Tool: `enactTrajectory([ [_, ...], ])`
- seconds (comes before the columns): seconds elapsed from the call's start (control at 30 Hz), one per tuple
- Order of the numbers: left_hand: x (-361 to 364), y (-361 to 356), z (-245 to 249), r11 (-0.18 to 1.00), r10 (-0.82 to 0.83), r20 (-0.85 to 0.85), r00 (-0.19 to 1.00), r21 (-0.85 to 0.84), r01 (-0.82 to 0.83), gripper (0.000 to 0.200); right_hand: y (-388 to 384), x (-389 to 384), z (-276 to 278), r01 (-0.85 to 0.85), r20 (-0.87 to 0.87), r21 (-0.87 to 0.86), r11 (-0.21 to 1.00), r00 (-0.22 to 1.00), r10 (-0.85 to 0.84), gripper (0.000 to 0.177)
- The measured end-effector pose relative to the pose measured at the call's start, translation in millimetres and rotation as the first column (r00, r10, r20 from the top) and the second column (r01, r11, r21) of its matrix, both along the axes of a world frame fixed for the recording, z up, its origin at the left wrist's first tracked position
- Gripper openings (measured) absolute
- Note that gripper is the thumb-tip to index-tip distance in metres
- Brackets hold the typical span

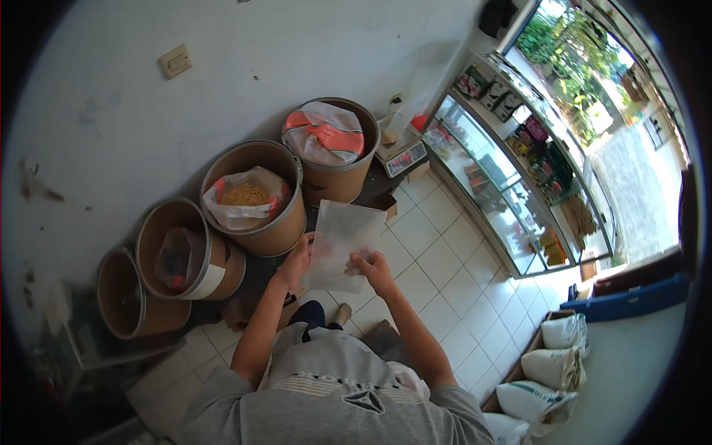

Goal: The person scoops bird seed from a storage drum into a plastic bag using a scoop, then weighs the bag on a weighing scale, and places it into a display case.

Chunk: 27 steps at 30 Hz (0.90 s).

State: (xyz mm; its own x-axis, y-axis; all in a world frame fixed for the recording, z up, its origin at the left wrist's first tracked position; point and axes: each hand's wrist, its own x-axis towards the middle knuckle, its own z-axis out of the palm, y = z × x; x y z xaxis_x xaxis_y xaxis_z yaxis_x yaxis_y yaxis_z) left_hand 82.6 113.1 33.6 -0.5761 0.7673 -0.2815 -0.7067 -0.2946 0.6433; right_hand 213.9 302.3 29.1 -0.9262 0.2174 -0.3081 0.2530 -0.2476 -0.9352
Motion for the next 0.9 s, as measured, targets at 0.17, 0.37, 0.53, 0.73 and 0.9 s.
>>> enactTrajectory([
  [0.17,9.3,-10.7,-20.1,0.954,-0.005,-0.304,0.953,-0.287,-0.086,0.052,15.9,-51.2,1.2,-0.053,0.063,-0.174,0.983,0.996,0.065,0.025],
  [0.37,-15.4,-3.1,13.2,0.814,0.422,-0.487,0.765,-0.168,-0.556,0.054,9.3,-106.2,32.7,-0.105,-0.112,-0.036,0.994,0.989,0.1,0.05],
  [0.53,-68.2,-3.5,0.3,0.789,0.273,-0.69,0.67,-0.239,-0.567,0.044,37.6,-165.4,11.4,-0.184,-0.182,0.24,0.953,0.956,0.231,0.05],
  [0.73,-153.6,14.5,18.0,0.688,-0.091,-0.861,0.5,-0.418,-0.594,0.02,72.6,-245.1,29.9,-0.157,-0.066,0.691,0.706,0.958,0.278,0.025],
  [0.9,-243.3,53.9,-2.3,0.674,-0.055,-0.969,0.241,-0.214,-0.707,0.017,111.9,-327.1,14.0,0.054,-0.271,0.744,0.666,0.936,0.227,0.018],
])
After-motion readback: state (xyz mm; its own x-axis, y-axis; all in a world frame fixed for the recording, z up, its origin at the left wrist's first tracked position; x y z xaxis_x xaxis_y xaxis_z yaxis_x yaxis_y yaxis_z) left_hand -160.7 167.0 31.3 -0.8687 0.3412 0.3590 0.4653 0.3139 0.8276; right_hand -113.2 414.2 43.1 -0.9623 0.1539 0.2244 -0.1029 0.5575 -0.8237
